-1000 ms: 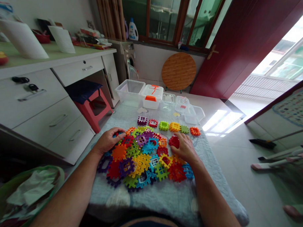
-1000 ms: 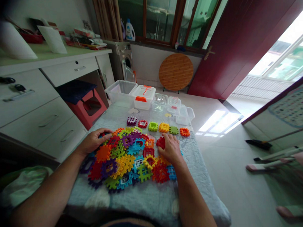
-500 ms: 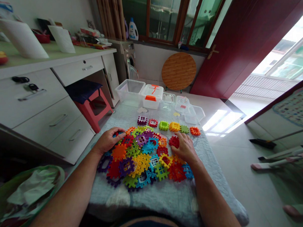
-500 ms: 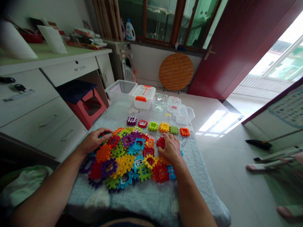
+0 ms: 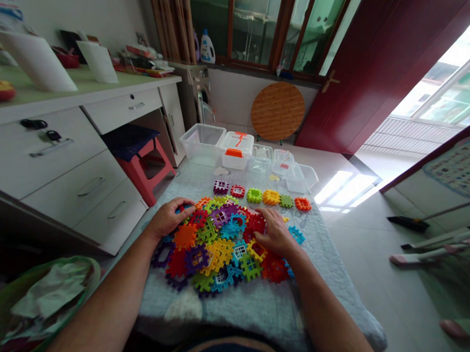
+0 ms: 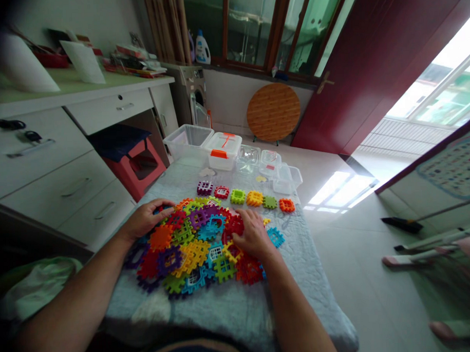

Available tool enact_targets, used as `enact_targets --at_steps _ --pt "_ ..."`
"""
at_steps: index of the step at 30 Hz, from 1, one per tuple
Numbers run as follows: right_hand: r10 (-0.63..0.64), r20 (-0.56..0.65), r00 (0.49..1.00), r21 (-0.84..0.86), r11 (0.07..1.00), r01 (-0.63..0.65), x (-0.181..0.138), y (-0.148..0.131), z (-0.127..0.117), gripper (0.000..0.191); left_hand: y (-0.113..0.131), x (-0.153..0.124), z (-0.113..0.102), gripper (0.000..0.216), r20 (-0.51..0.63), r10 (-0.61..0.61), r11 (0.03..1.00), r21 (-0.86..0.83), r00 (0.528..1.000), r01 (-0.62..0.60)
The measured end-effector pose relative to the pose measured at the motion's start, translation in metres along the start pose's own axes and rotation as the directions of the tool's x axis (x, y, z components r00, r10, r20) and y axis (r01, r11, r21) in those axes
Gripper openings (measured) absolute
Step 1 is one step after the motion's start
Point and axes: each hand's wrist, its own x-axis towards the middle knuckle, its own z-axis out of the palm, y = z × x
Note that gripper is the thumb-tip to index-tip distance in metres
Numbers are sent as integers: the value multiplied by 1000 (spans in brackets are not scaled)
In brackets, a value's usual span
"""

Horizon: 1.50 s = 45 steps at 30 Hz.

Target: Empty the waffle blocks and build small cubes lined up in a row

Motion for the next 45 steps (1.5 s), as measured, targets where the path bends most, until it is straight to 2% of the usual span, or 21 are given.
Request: enact_targets --at_steps 5,16,26,32,35,39,45 --pt "22 59 998 -36 999 -19 0 -3 -2 59 -1 0 0 48 9 -2 1000 -1 1000 2" --pt "24 40 999 0 1000 -24 1 1 -2 57 1 -1 -1 49 15 -22 1000 -9 1000 22" --pt "37 53 998 -33 999 -36 3 -2 0 58 1 -1 0 48 14 -9 1000 -14 1000 9" --pt "2 57 998 -81 997 3 5 -8 -14 57 4 -1 -2 49 15 -7 999 -33 1000 7" --pt "-35 33 999 -104 994 39 21 -13 -28 56 3 -1 -2 48 9 7 999 -34 1000 -7" --pt "-37 -4 999 -148 988 36 66 -17 -36 56 1 0 -1 47 7 8 999 -33 1000 -8" --pt "28 90 996 -242 970 -6 133 -7 -9 62 -1 1 1 45 14 36 999 -35 999 -35"
